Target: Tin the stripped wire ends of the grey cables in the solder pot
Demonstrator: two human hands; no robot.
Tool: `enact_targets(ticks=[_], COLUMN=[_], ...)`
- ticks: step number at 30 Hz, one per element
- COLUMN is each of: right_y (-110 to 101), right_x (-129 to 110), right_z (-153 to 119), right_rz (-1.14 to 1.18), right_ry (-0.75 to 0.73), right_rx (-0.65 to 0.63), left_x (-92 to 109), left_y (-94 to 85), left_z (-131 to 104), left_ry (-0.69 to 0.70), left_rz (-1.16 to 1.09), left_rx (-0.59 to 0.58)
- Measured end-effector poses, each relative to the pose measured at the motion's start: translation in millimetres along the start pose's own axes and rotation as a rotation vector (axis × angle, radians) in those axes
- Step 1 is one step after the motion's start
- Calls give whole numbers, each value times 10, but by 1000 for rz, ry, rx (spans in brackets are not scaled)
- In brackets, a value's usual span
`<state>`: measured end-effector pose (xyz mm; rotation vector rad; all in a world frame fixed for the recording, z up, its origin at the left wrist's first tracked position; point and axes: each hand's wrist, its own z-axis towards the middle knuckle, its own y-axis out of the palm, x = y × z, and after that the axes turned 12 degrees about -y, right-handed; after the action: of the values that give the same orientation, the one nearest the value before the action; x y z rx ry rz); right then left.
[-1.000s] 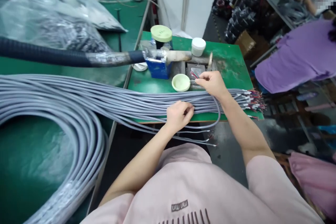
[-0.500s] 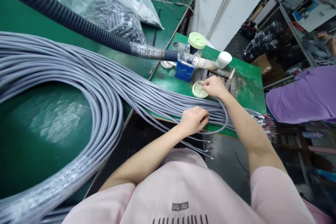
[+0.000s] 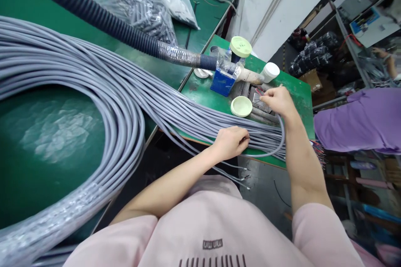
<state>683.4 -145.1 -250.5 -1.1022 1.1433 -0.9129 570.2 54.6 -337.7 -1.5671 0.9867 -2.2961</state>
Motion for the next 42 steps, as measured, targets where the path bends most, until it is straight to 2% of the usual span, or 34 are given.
enact_targets(ticks=[3, 7, 12, 19, 29, 33, 37, 42], right_y=[-17, 127, 280, 370, 389, 318, 156, -27], right_x=[352, 664, 766, 822, 828, 824, 700, 283], right_z=[41, 172, 325, 401, 402, 343, 98, -475], right_rz=[3, -38, -87, -82, -74, -13, 209, 600], right_ry=[113, 229, 281, 299, 299, 287, 263, 231], right_rx=[57, 18, -48, -110, -87, -18, 107, 182], left_x=[4, -6, -15, -10, -26, -19, -13, -42], left_y=[-17, -12, -14, -27, -9, -12, -16, -10], left_z=[4, -3, -3, 9, 13, 15, 12, 1], left_ry=[-15, -23, -10, -12, 7, 7, -2, 6], left_rz=[-3, -4, -15, -32, -42, -46, -42, -59], left_rx=[-13, -26, -33, -40, -15, -22, -17, 15])
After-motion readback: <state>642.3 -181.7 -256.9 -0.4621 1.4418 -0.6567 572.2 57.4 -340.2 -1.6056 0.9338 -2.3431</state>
